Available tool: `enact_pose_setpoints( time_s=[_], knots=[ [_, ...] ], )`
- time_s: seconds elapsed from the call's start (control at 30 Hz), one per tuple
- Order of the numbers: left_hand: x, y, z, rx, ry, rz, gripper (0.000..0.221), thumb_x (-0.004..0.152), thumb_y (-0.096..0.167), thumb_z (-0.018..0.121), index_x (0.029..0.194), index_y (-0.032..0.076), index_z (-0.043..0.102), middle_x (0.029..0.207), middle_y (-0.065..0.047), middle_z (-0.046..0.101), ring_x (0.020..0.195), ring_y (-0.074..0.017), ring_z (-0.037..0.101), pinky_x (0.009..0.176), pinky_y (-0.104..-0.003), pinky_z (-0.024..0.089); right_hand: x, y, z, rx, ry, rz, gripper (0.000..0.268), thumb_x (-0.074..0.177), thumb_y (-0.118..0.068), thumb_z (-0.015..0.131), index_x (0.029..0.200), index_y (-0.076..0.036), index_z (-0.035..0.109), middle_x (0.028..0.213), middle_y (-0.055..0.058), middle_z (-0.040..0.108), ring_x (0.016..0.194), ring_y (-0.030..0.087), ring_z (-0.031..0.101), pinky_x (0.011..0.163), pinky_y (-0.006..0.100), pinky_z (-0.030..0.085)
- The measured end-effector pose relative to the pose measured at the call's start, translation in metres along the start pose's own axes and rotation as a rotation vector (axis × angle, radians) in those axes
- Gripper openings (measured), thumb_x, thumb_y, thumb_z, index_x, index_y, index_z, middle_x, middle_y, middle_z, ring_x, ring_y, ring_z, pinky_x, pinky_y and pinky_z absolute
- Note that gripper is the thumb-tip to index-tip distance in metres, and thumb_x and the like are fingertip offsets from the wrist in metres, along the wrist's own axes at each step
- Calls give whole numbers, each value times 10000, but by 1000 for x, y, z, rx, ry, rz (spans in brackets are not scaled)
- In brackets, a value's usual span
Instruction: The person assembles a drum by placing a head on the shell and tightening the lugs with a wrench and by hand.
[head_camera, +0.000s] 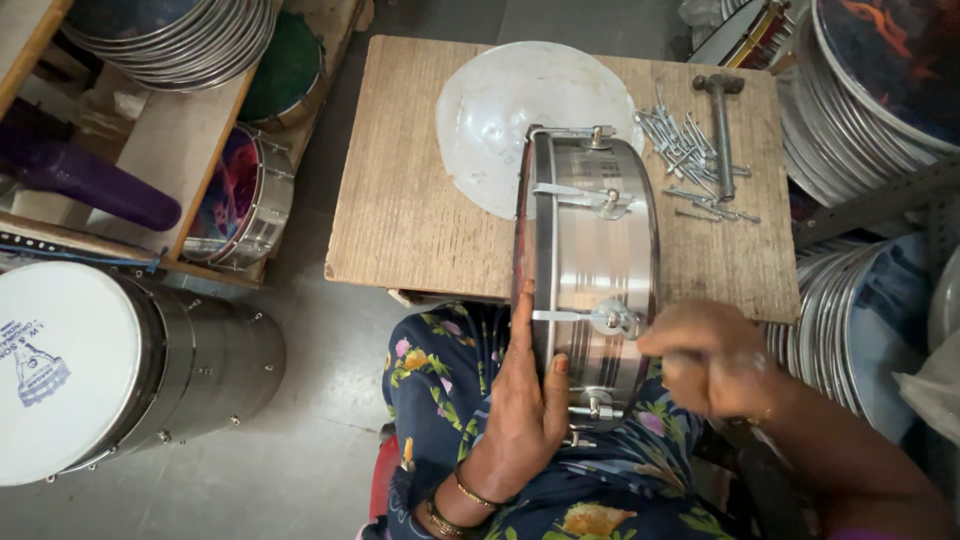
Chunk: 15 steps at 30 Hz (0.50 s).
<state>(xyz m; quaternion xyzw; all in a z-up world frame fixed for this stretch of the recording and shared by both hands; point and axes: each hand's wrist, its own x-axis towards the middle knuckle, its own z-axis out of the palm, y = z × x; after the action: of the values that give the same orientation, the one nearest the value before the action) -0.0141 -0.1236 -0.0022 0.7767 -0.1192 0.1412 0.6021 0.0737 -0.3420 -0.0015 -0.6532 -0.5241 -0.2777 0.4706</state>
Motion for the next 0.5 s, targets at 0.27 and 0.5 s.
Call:
enact_pose_setpoints(
  time_s=[0.27, 0.5],
  knots=[
    [-2, 0, 3, -14, 0, -8, 644, 1048, 1, 490, 1582, -150, 164, 1591, -392, 366, 1470, -504, 452, 1187, -436, 408, 64, -3, -13, 374, 76, 988, 503, 1072, -41, 444, 1542, -92, 273, 827, 106, 650, 488, 96, 511, 427, 214, 441],
    [-3, -1, 1, -25, -9, -29, 655, 1038, 17, 506, 1576, -151, 172, 1582, -392, 376, 1447, -496, 474, 1164, -430, 425, 2, -22, -6, -15, -90, 91, 513, 1004, -18, 498, 1467, -160, 331, 837, 135, 620, 592, 140, 610, 535, 294, 580]
  ],
)
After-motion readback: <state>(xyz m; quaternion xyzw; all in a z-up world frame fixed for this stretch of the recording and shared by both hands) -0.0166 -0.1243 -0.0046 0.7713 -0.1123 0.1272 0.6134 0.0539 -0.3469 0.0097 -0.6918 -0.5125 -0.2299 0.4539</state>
